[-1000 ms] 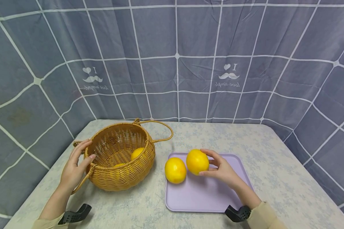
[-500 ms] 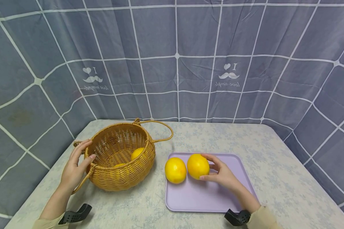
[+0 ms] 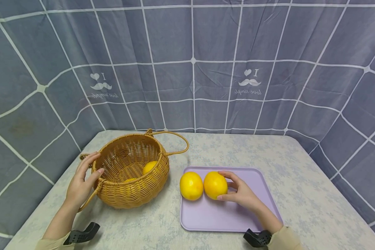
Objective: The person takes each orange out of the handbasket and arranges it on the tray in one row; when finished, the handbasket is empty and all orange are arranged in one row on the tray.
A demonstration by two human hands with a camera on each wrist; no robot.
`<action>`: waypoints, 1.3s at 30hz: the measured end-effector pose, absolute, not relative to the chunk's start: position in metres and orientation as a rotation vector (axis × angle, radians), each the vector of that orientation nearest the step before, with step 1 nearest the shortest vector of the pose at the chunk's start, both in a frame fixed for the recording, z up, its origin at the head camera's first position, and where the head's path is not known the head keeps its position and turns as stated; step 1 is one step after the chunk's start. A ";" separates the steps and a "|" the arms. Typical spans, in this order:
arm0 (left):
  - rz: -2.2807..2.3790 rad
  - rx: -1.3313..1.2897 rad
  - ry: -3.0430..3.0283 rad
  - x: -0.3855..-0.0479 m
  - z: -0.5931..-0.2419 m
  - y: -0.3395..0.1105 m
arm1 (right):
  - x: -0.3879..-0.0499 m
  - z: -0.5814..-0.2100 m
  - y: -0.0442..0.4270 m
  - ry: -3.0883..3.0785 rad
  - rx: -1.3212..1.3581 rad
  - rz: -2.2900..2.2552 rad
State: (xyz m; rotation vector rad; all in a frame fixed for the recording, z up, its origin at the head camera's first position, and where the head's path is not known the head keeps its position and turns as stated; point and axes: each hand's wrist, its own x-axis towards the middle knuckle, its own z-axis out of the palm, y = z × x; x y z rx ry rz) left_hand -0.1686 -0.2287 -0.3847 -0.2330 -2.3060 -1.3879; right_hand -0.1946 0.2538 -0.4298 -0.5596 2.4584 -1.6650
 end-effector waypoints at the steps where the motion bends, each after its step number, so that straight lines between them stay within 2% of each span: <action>1: -1.388 -0.232 -2.306 -0.169 -0.385 -0.229 | -0.195 -0.430 0.254 2.457 -0.564 -1.668; 39: -1.389 -0.230 -2.304 -0.167 -0.383 -0.227 | -0.191 -0.430 0.252 2.385 -0.607 -1.565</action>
